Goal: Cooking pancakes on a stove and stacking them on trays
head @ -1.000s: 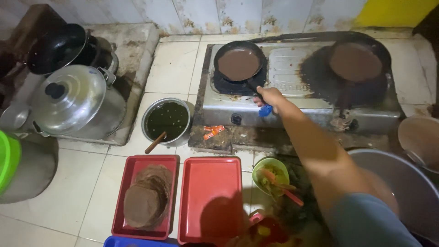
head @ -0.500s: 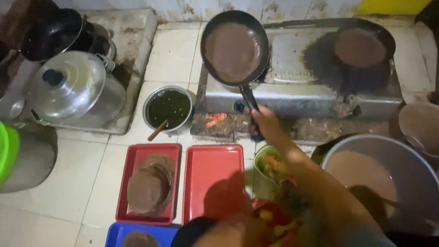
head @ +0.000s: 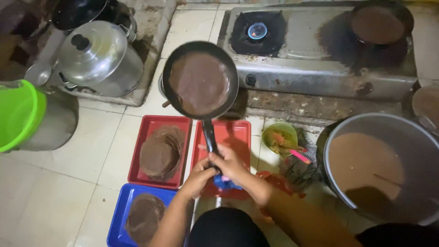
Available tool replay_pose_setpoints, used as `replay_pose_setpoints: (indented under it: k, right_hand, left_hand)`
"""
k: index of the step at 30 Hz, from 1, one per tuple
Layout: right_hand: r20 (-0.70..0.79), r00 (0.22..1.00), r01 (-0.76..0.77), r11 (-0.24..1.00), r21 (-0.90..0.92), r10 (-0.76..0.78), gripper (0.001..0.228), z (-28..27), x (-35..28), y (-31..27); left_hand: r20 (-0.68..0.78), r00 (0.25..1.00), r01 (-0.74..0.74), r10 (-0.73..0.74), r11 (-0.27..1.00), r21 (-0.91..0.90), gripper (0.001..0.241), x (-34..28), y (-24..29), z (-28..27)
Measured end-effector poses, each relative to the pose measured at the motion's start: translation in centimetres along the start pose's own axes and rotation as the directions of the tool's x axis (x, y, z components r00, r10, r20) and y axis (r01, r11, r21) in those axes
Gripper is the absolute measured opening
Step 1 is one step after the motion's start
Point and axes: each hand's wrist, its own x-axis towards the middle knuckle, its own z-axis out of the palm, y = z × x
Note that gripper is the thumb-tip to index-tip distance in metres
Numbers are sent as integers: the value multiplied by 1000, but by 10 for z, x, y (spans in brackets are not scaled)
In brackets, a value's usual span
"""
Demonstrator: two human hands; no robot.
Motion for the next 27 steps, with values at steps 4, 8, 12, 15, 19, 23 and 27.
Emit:
replay_pose_setpoints:
  k: [4, 8, 12, 15, 19, 23, 27]
  right_hand:
    - [18, 980, -194, 969, -152, 199, 50, 18, -25, 16]
    - [131, 937, -203, 809, -552, 324, 21, 4, -42, 24]
    - [127, 979, -9, 663, -749, 158, 16, -15, -51, 16]
    - [86, 993, 119, 685, -719, -82, 3, -32, -25, 54]
    - [-70, 972, 122, 732, -670, -226, 9, -17, 0, 46]
    - [-159, 973, 50, 822, -568, -169, 11, 13, 26, 58]
    - [-211, 971, -3, 881, -473, -109, 16, 19, 66, 113]
  left_hand:
    - [-90, 991, 60, -99, 931, -361, 21, -32, -21, 5]
    - [-147, 986, 15, -76, 926, -378, 16, -54, -65, -12]
    - [-261, 955, 63, -138, 959, -278, 12, -66, -92, -15]
    - [-367, 924, 75, -103, 993, -91, 27, -77, -112, -15]
    - [-431, 899, 142, -77, 983, 120, 26, -99, -111, -2]
    - [-435, 900, 141, -27, 963, 231, 25, -106, -130, -11]
    - [-482, 876, 197, -30, 933, 301, 23, -113, -119, -7]
